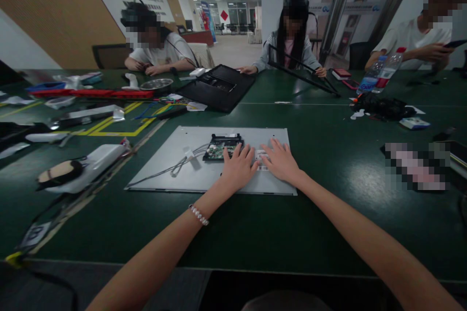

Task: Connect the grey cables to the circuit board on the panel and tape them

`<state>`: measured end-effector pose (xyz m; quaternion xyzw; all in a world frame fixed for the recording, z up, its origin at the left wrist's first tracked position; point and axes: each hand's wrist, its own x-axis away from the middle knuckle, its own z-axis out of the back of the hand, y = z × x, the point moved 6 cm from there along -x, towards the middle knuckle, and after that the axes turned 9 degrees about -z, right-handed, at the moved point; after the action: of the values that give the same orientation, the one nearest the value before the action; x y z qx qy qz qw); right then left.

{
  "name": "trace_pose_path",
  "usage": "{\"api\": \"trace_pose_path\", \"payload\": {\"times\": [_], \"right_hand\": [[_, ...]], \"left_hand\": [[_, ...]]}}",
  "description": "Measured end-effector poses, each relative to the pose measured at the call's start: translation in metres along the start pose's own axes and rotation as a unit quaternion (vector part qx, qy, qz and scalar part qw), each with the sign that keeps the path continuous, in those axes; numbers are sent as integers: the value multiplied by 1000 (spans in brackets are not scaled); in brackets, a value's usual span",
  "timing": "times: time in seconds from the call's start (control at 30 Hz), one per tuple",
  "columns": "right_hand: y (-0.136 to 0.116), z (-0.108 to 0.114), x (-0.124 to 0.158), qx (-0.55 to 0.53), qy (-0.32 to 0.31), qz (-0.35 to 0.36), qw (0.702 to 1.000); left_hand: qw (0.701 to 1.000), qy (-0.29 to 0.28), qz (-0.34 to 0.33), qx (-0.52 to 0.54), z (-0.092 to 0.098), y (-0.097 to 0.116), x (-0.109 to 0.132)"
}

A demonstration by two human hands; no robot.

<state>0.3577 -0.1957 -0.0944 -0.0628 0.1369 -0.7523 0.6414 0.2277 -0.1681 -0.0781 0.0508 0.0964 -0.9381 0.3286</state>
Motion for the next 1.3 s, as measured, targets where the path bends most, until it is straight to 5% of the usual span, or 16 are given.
{"api": "trace_pose_path", "payload": {"times": [1.13,1.2,1.3], "right_hand": [[-5,10,1,-81,-1,30,996],[-18,30,9,-181,-4,85,980],[-54,65,39,-358,-94,235,899]], "left_hand": [[1000,-8,0,2,5,-2,1],[1000,-18,-2,7,5,-3,1],[998,-53,-3,17,-1,-5,-1]]}}
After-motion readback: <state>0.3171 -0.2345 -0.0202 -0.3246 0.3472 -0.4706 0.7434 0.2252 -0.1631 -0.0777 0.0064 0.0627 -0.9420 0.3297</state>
